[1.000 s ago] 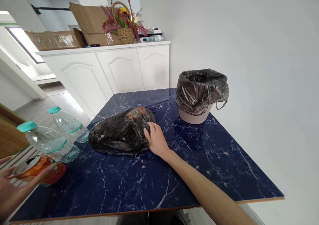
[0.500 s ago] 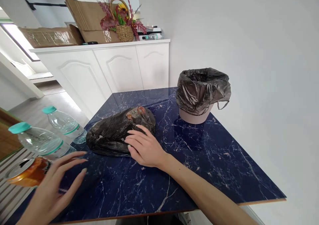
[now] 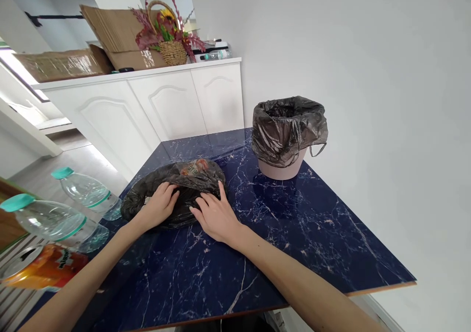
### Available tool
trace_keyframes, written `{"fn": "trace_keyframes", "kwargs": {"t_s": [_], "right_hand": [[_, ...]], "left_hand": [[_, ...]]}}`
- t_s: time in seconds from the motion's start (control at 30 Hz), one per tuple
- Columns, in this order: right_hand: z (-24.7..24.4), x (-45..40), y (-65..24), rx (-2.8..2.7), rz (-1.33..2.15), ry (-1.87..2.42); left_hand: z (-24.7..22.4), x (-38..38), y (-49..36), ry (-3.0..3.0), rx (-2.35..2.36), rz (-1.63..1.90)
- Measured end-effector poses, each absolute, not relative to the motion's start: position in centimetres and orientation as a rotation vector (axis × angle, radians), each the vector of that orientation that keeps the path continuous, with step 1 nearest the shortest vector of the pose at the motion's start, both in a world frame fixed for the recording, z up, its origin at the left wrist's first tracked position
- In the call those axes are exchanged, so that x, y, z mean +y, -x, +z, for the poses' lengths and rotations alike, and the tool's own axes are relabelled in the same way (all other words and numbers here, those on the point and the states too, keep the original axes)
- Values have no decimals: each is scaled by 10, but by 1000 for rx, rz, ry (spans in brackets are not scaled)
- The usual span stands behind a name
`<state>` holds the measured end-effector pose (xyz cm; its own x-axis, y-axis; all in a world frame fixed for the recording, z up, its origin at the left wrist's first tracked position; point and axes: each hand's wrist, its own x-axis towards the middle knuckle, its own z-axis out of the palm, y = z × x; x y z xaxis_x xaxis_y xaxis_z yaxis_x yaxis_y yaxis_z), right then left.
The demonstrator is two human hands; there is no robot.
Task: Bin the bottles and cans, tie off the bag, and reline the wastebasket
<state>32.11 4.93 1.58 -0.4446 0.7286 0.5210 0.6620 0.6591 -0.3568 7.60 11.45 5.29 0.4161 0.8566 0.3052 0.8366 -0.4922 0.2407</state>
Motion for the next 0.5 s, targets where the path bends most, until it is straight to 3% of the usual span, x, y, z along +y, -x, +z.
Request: {"fn": "trace_keyframes", "kwargs": {"t_s": [0.5], "right_hand": [[2,54,-322,-2142,139,1324]], "left_hand": [[58,181,-123,-2332,1962,620]]}}
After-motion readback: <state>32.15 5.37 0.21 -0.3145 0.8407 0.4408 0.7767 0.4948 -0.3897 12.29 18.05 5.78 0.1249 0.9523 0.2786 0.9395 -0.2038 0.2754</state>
